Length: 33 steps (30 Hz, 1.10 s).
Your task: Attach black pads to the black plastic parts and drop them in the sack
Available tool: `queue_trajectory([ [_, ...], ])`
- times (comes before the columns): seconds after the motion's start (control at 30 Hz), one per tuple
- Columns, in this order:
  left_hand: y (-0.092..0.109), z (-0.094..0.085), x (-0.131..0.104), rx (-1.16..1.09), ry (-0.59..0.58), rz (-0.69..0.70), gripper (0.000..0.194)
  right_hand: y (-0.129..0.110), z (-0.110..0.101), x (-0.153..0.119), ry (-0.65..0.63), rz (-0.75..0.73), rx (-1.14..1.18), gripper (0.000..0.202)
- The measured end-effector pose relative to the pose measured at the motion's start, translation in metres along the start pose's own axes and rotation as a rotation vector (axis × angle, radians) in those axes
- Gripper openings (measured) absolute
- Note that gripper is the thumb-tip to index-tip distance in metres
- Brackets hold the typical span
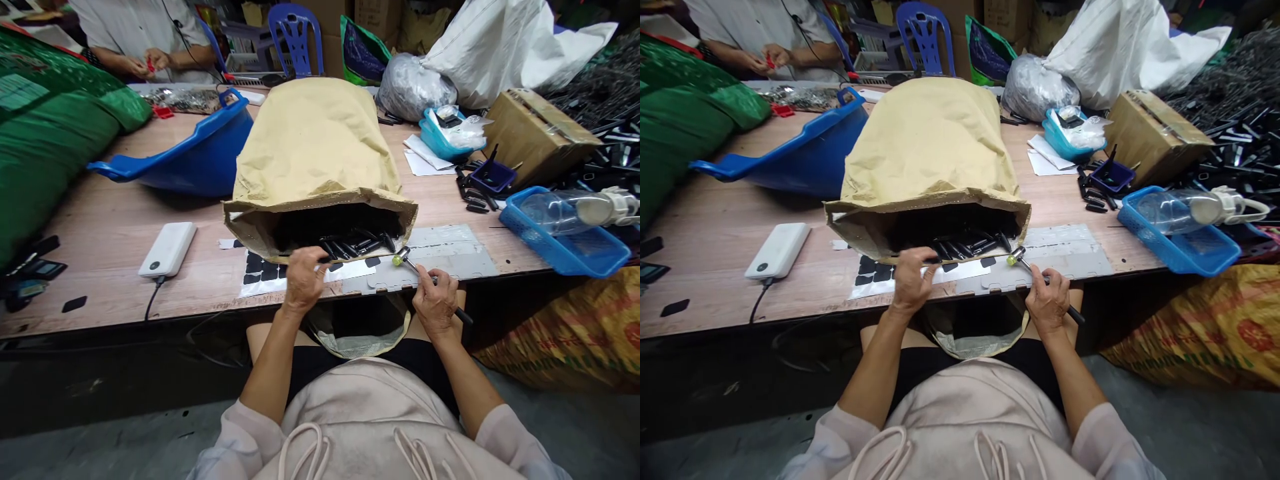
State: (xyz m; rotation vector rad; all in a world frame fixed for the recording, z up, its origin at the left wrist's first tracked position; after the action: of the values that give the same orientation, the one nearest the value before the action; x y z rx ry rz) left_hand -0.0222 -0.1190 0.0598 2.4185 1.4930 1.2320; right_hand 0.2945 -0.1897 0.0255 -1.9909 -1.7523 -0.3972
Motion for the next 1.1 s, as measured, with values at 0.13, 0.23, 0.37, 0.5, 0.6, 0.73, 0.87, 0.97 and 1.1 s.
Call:
queue_trajectory([
  [0.13,0.044,0.043,-0.005,-0.035,-0.259,0.092,0.014,-0.002,-0.003,0.0,0.009,-0.009,-0.021,0.043],
  [0.23,0.054,0.063,-0.007,-0.043,-0.357,0.086,0.012,-0.004,-0.005,0.002,0.007,-0.025,-0.038,0.042],
  [0.37,0.05,0.064,-0.01,-0.12,-0.36,0.079,0.019,-0.004,-0.009,0.008,-0.046,-0.053,-0.036,0.038],
  [0.5,0.032,0.05,-0.014,-0.22,-0.248,-0.016,0.036,0.004,-0.014,0.012,-0.143,-0.086,0.041,0.034],
  [0.6,0.023,0.047,-0.017,-0.252,-0.212,-0.077,0.037,0.015,-0.021,0.007,-0.169,-0.088,0.058,0.036],
  [0.73,0.024,0.055,-0.016,-0.236,-0.248,-0.094,0.02,0.032,-0.023,-0.007,-0.196,-0.052,-0.028,0.04],
  [0.87,0.027,0.059,-0.012,-0.242,-0.26,-0.12,0.014,0.043,-0.012,-0.02,-0.307,0.0,0.015,0.046],
  [0.97,0.027,0.06,-0.011,-0.245,-0.28,-0.152,0.013,0.043,-0.014,-0.027,-0.311,0.073,0.185,0.046],
  [1.1,0.028,0.06,-0.01,-0.231,-0.306,-0.161,0.013,0.012,-0.019,-0.045,-0.364,0.037,0.512,0.049],
])
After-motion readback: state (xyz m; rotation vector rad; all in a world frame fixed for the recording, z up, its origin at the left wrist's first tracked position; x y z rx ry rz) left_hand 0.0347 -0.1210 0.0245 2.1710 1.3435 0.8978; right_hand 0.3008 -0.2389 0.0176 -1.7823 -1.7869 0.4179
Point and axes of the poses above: each hand's wrist, its own x-axis towards the middle knuckle, its own z-axis out of the palm, y = z × x, the point moved 9 cm from there along x, towards the middle knuckle, and after that the axes turned 2 degrees about -y, right-handed, at the moved point
